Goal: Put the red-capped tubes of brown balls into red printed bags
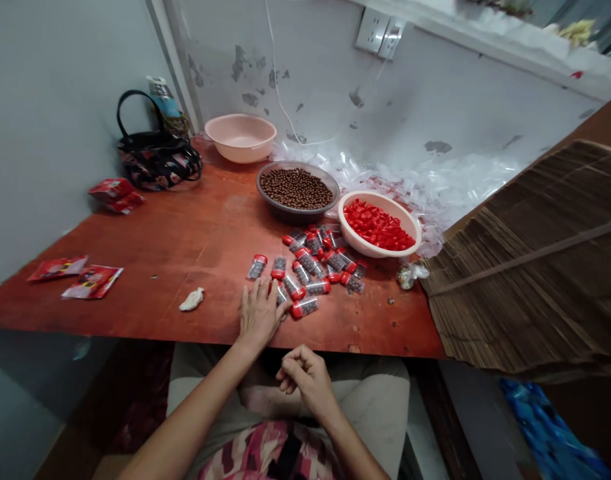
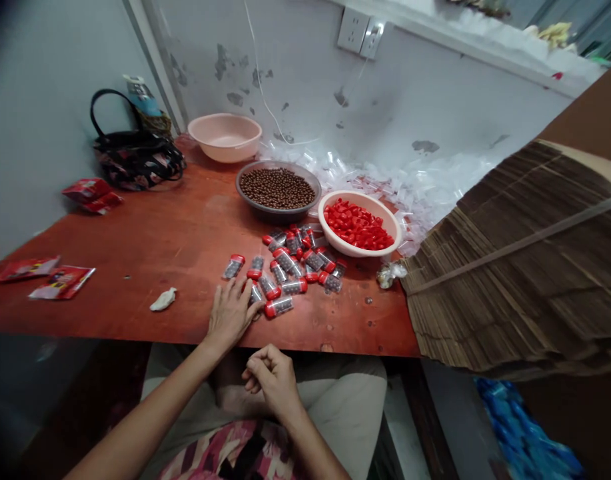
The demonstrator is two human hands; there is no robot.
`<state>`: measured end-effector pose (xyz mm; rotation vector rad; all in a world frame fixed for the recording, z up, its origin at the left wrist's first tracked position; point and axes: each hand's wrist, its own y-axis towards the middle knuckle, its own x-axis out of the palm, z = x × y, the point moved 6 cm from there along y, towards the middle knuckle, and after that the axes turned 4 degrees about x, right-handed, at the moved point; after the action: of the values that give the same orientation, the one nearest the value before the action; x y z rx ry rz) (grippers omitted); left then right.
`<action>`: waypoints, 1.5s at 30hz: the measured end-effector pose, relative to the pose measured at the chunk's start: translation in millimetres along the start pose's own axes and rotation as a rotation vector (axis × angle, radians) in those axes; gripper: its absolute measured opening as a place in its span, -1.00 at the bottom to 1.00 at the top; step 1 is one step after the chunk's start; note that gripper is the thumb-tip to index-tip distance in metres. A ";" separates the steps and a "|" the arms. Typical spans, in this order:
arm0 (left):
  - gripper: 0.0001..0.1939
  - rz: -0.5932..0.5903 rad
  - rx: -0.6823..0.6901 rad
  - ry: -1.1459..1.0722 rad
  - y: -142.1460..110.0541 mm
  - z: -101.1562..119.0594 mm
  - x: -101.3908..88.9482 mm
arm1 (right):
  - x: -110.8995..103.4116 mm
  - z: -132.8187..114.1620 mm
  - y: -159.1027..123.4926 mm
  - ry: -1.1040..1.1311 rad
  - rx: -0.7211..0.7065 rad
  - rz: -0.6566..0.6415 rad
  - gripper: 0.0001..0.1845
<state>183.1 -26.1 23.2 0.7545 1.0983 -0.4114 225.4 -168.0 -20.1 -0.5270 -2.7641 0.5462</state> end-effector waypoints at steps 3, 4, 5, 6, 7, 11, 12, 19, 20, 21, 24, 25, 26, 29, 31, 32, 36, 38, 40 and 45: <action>-0.44 -0.001 0.008 -0.028 2.9 -2.2 0.9 | -8.1 -8.8 2.2 -0.038 -0.004 0.017 -0.77; -0.43 0.004 0.022 -0.064 3.4 -2.9 -0.1 | -10.6 -14.6 4.5 -0.061 -0.018 0.027 -0.78; -0.42 0.013 0.032 -0.117 3.9 -3.7 -1.6 | -13.1 -22.1 7.6 -0.090 -0.047 0.046 -0.79; -0.42 0.027 0.036 -0.189 4.4 -4.3 -3.5 | -15.8 -31.5 11.1 -0.131 -0.093 0.078 -0.80; -0.43 0.047 0.033 -0.276 4.8 -4.9 -5.7 | -18.2 -42.4 14.8 -0.187 -0.157 0.122 -0.81; -0.54 0.134 -0.090 -0.656 3.9 -7.2 -17.0 | -17.0 -87.1 25.1 -0.486 -0.455 0.286 -0.71; -0.54 0.151 -0.132 -0.733 2.9 -7.4 -21.1 | -12.8 -94.3 27.3 -0.537 -0.501 0.280 -0.63; -0.52 0.132 -0.035 -0.733 -6.2 -16.0 -50.6 | 5.9 -87.8 45.1 -0.208 -0.313 0.028 -0.74; -0.53 0.150 -0.015 -0.658 -8.7 -23.2 -49.9 | 4.3 -83.3 46.8 -0.082 -0.267 0.016 -0.80; -0.54 0.163 -0.002 -0.566 -11.4 -30.8 -46.9 | 2.3 -78.9 48.0 0.056 -0.227 0.004 -0.84; -0.62 0.100 0.036 -0.279 -19.1 -47.1 -26.4 | -2.5 -69.3 47.6 0.365 -0.154 -0.023 -0.83; -0.66 0.073 0.041 -0.204 -21.2 -49.7 -19.5 | -3.1 -67.8 46.3 0.397 -0.144 -0.030 -0.81; -0.69 0.054 0.041 -0.145 -23.0 -51.0 -14.1 | -2.8 -67.0 44.9 0.393 -0.135 -0.042 -0.81; -0.74 0.052 0.027 -0.062 -25.3 -48.4 -8.4 | -0.2 -67.9 43.5 0.259 -0.135 -0.054 -0.84; -0.76 0.068 0.025 -0.051 -24.7 -44.8 -9.2 | 0.2 -70.1 46.9 0.138 -0.172 -0.004 -0.86; -0.76 0.077 0.029 -0.048 -24.2 -43.3 -9.8 | 0.3 -70.9 49.9 0.090 -0.193 0.028 -0.84; -0.78 0.133 0.058 -0.042 -23.5 -41.3 -11.3 | 7.0 -69.6 63.5 0.015 -0.255 0.072 -0.78; -0.79 0.175 0.072 -0.049 -24.8 -41.7 -13.3 | 10.7 -69.9 66.7 -0.015 -0.298 0.088 -0.76; -0.79 0.225 0.090 -0.066 -27.2 -40.4 -17.3 | 11.5 -71.5 66.9 -0.046 -0.335 0.139 -0.74; -0.74 0.311 0.171 -0.207 -34.3 -23.3 -33.3 | 11.8 -72.6 69.4 -0.007 -0.284 0.143 -0.70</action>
<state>132.2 -34.7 36.0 0.9941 0.7428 -0.3127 259.4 -80.9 18.5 -0.7909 -2.8416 0.1836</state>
